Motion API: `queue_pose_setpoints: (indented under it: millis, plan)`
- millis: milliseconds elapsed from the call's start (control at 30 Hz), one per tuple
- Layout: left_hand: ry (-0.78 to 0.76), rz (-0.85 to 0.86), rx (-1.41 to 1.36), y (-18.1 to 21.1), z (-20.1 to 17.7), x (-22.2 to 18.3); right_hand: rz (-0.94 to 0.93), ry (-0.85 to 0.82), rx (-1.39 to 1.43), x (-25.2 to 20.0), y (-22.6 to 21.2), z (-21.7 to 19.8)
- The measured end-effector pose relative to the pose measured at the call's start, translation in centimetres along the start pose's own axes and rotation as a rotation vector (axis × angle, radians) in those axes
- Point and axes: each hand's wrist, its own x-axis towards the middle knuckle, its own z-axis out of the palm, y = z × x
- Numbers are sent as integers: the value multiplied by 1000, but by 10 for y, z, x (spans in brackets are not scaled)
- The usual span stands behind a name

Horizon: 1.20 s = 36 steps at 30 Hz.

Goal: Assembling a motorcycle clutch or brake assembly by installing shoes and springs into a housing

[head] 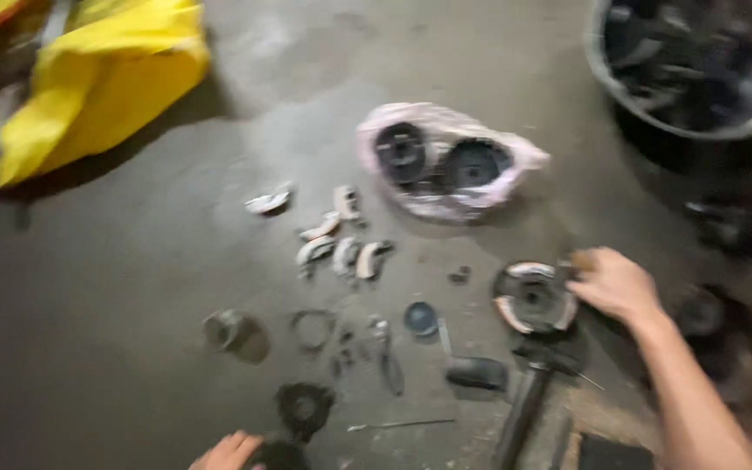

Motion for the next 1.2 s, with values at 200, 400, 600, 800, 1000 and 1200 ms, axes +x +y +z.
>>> queue_pose_setpoints:
  millis: [200, 400, 600, 800, 1000, 1200]
  plan:
    - [131, -99, -90, 83, -153, -53, 107, 238, 493, -18, 59, 28]
    - [344, -191, -402, 94, -161, -71, -25, -203, 235, -108, -137, -39]
    - [676, -111, -784, 92, -136, -60, -811, -368, -157, -169, -412, 36]
    - [954, -153, -946, 99, -148, -86, -1012, 23, -372, -147, -528, 190]
    - [1130, -91, -648, 80, -158, -74, -1112, 96, -277, -185, -501, 73]
    - [984, -51, -94, 67, -159, -16, -997, -87, -411, -189, -377, 60]
